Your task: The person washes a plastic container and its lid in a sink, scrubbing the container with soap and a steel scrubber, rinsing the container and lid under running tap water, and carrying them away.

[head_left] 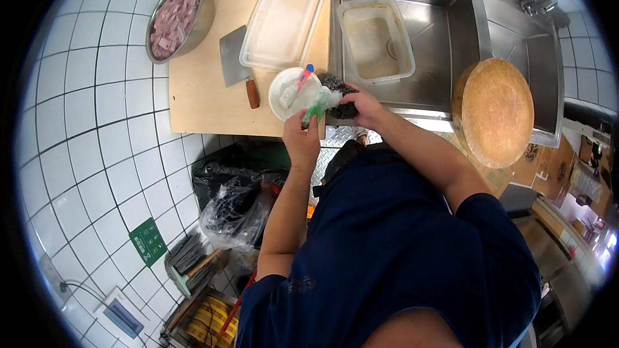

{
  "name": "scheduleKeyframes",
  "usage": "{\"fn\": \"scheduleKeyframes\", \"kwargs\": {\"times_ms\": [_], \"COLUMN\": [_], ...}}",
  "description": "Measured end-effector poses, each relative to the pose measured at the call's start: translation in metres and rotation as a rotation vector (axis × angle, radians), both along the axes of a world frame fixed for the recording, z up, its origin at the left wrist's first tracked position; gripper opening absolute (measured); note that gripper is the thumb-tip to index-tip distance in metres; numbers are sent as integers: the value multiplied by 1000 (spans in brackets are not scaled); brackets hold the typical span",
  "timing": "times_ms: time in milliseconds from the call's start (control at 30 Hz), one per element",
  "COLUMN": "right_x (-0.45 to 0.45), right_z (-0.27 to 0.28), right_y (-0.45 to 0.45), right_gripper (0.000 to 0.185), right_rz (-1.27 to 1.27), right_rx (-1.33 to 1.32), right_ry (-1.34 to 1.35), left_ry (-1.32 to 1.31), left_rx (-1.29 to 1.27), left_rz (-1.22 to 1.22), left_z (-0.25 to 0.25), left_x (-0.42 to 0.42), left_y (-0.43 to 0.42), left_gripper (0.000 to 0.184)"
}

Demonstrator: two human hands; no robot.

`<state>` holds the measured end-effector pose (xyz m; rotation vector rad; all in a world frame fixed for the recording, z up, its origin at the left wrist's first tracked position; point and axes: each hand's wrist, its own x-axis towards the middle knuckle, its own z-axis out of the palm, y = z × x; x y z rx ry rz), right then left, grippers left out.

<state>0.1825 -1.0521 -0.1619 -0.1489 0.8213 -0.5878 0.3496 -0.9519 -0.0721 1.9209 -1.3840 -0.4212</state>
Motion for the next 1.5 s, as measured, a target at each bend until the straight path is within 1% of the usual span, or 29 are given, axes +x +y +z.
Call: {"fn": "scheduleKeyframes", "kwargs": {"times_ms": [100, 200, 300, 400, 500, 533, 633, 733, 800, 833, 900, 933, 1033, 1067, 1133, 1233, 1267, 1300, 1333, 1367, 1433, 1500], "right_x": [-2, -5, -5, -9, -15, -18, -29, -45, -57, -61, -72, -77, -91, -96, -106, -125, -131, -138, -145, -152, -164, -181], "right_z": [10, 0, -2, 8, 6, 4, 6, 15, 21, 32, 56, 64, 72, 76, 89, 86, 88, 89, 89, 89, 121, 131], "right_y": [0, 1, 0, 1, -1, -1, -2, -5, -9, -10, -9, -9, -9, -8, -7, -2, 0, 2, 5, 7, 14, 21], "right_gripper": [71, 74, 72, 68, 64, 64, 61, 61, 64, 61, 56, 57, 61, 62, 64, 65, 66, 66, 66, 66, 68, 61], "right_rz": [-34, -9, -23, -18, -6, -9, -28, -31, -22, -33, -62, -64, -130, -142, -171, -249, -284, -320, -358, -395, -451, -534], "right_rx": [20, 36, 38, 57, 16, 20, 33, 26, -15, -16, -15, -3, -6, -19, -52, -84, -95, -104, -114, -128, -141, -144], "right_ry": [-50, -47, -80, -84, -180, -176, -157, -162, -207, -140, 1, 48, 64, 50, 21, -11, -47, -50, -54, -59, -44, 1], "left_ry": [-288, -318, -389, -419, -285, -161, -23, -27, 0, 19, 371, 546, 925, 970, 840, 838, 880, 886, 893, 862, 805, 953], "left_rx": [-126, -139, -266, -199, -76, -10, 118, 93, 2, -44, 54, 110, 233, 258, 272, 263, 233, 238, 244, 287, 375, 373], "left_rz": [-142, -228, -250, -147, -76, -47, -33, -68, 105, 184, 303, 359, 354, 352, 147, -48, -104, -130, -156, -99, 14, 30], "left_z": [13, 18, 22, 26, 13, 8, -1, -1, -12, -19, -27, -33, -46, -48, -50, -66, -111, -123, -111, -99, -22, -3], "left_x": [-7, -12, -3, 11, 32, 37, 52, 61, 68, 70, 79, 85, 97, 102, 114, 129, 148, 158, 155, 149, 111, 102], "left_y": [-4, -5, -6, -4, -3, -4, -12, -13, -9, -8, -5, -5, -11, -12, -8, -7, -3, -1, -4, -6, -21, -25], "left_gripper": [23, 22, 22, 23, 21, 24, 29, 32, 30, 30, 30, 30, 30, 29, 27, 20, 18, 15, 13, 12, 11, 19]}}
